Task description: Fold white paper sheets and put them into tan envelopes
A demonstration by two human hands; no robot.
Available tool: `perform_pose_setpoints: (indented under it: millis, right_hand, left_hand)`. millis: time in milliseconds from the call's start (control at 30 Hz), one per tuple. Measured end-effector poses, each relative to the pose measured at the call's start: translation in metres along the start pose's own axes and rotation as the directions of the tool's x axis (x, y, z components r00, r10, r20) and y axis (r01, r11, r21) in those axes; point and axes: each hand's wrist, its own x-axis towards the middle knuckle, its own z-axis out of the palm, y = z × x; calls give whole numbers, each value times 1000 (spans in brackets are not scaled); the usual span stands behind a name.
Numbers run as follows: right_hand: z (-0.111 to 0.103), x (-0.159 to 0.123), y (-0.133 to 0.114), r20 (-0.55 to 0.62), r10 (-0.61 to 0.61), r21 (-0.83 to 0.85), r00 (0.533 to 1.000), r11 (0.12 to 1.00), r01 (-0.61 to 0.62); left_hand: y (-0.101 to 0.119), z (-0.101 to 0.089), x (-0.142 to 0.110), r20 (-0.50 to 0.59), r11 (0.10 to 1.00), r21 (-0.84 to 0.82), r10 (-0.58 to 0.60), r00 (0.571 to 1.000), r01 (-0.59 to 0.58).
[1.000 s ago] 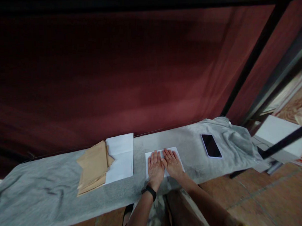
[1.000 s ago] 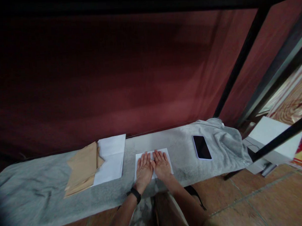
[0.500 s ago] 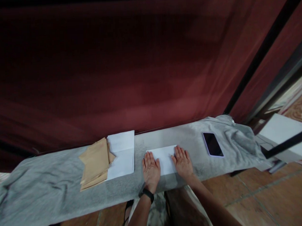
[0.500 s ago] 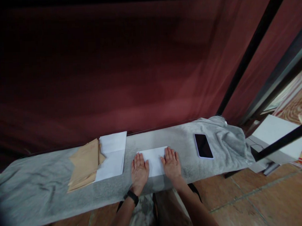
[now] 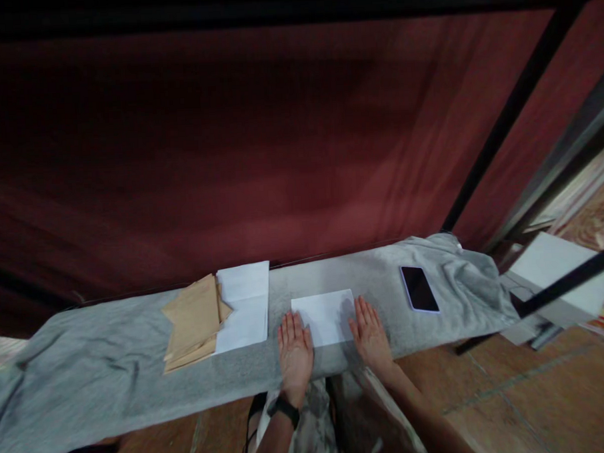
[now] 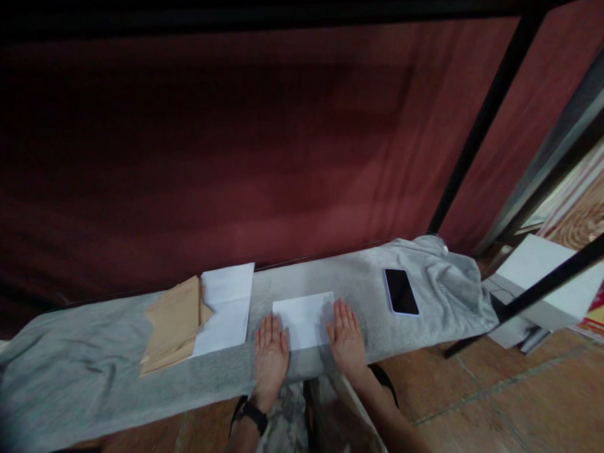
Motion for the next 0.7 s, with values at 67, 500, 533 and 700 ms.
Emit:
perform_pose_setpoints:
  millis: [67, 500, 533, 700]
  right_hand:
    - [-5, -12, -18, 77, -108, 42, 991, 994, 105]
    - [-18, -50, -20, 159, -187, -17, 970, 981, 192]
    - [-17, -52, -17, 147, -171, -30, 974, 984, 177]
    - [-14, -59, 1, 83, -133, -68, 988, 988, 139]
  left_hand:
    - [8, -3, -7, 25, 995, -36, 93, 995, -92]
    - [21, -6, -38, 113, 968, 23, 247, 962, -251]
    - [20, -5, -40, 101, 971, 25, 235, 967, -239]
    - [16, -1, -50, 45, 982, 18, 189, 981, -190]
